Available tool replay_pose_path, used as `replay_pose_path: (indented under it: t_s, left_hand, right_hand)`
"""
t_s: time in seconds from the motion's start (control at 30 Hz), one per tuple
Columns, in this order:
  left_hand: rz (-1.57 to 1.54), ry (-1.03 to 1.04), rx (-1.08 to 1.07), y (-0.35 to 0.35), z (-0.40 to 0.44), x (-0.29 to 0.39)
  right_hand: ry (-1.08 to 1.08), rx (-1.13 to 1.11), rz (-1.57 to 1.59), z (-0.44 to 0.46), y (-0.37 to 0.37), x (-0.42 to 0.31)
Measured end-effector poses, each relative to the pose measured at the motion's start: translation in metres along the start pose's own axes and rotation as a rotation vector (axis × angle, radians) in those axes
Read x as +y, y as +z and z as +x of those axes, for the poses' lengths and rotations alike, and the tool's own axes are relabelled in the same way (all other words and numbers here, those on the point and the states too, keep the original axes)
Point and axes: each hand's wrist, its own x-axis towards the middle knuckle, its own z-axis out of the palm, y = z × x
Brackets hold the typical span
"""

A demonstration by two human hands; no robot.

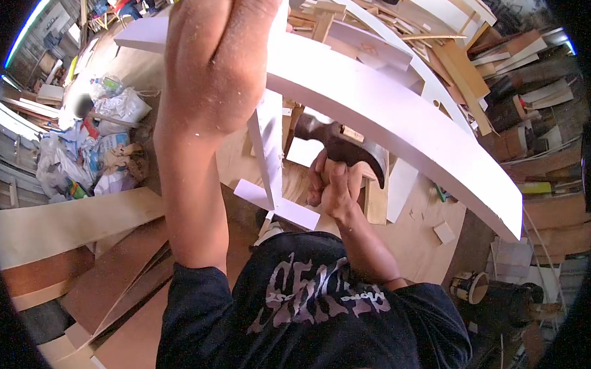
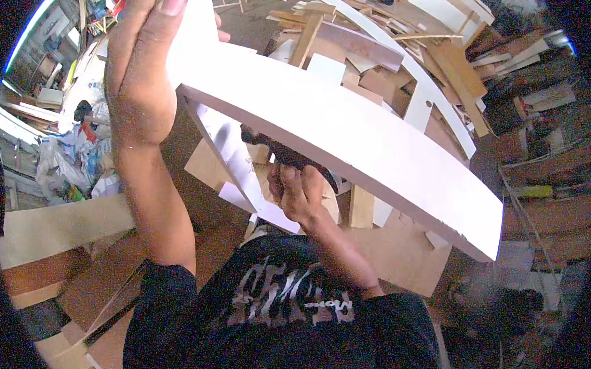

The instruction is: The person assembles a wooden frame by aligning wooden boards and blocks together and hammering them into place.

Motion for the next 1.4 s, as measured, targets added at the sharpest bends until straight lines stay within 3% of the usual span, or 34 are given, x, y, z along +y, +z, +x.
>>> replay_pose_path:
  t_s: [0.07,0.13,0.2,0.27,0.3,0.33,0.37,0.47,0.53,0.57,0.6,0.63,0.8,0.83,0.87,0.97,1.03,1.07,1.1,1.17,1.23,1.33,1.4]
  left_hand:
    - [-0.009,0.049,0.009,-0.005,-0.001,-0.006]
    - [0.499,0.058,-0.095,-0.012,0.001,-0.009]
    - [0.758,0.066,-0.152,-0.014,0.003,-0.007]
    - [0.689,0.093,-0.114,-0.008,0.0,-0.01]
    - [0.599,0.109,-0.078,-0.005,-0.002,-0.014]
    - [0.51,0.128,-0.044,-0.002,-0.004,-0.018]
    - [0.911,0.231,-0.189,-0.018,-0.006,-0.014]
    - [1.087,0.015,-0.025,0.039,0.008,0.015]
    - [0.816,-0.047,-0.031,0.026,0.003,0.016]
    - [0.73,-0.075,-0.027,0.023,-0.001,0.017]
    - [0.774,-0.054,-0.03,0.024,-0.002,0.018]
    - [0.818,-0.029,-0.04,0.027,-0.001,0.019]
    - [0.923,0.045,-0.114,0.037,-0.003,0.002]
    - [0.503,0.071,-0.037,0.025,-0.001,-0.007]
    - [0.464,0.029,-0.054,0.013,-0.001,-0.004]
    - [0.825,-0.073,-0.131,0.019,0.003,0.02]
    - [1.134,0.133,0.079,0.033,0.0,0.004]
    - [1.284,0.212,0.21,0.041,-0.001,-0.003]
    - [1.135,0.011,0.074,0.035,-0.006,0.019]
    - [1.028,-0.185,-0.05,0.028,-0.008,0.039]
    - [1.114,-0.185,0.005,0.03,-0.01,0.028]
    - [1.189,-0.172,0.067,0.034,-0.006,0.02]
    - [1.166,-0.342,0.081,0.042,-0.005,0.031]
  right_hand:
    - [0.011,0.027,0.112,0.002,0.004,-0.005]
    - [0.017,-0.021,0.061,-0.005,0.001,-0.001]
    - [-0.046,-0.028,0.07,-0.01,-0.002,0.013]
    - [-0.002,0.01,0.134,-0.01,-0.001,0.022]
    - [-0.13,0.03,-0.065,0.005,0.0,0.026]
    - [-0.127,0.036,-0.063,0.016,0.006,0.009]
    - [-0.123,0.041,-0.06,0.027,0.012,-0.008]
    - [-0.083,0.001,-0.08,0.026,0.004,-0.018]
    - [0.083,0.086,0.045,0.005,-0.001,-0.001]
    - [0.053,0.005,0.146,-0.007,-0.013,0.022]
    - [0.021,-0.073,0.252,-0.013,-0.016,0.026]
    - [0.039,0.046,0.222,-0.021,-0.013,0.029]
    - [0.003,0.065,0.087,0.014,0.015,-0.011]
    - [-0.018,0.062,0.047,0.017,0.019,-0.02]
    - [-0.035,0.077,0.002,0.021,0.02,-0.017]
    - [0.154,0.068,0.19,-0.008,-0.008,0.012]
    - [0.242,0.104,0.44,-0.025,-0.028,0.038]
    - [0.265,0.173,0.404,-0.027,-0.028,0.045]
    - [0.289,0.241,0.368,-0.029,-0.028,0.052]
    - [0.24,0.235,0.365,-0.031,-0.044,0.066]
    - [0.126,0.105,0.424,-0.034,-0.064,0.094]
    - [0.136,0.12,0.4,-0.041,-0.09,0.12]
    - [0.187,0.075,0.419,-0.043,-0.1,0.123]
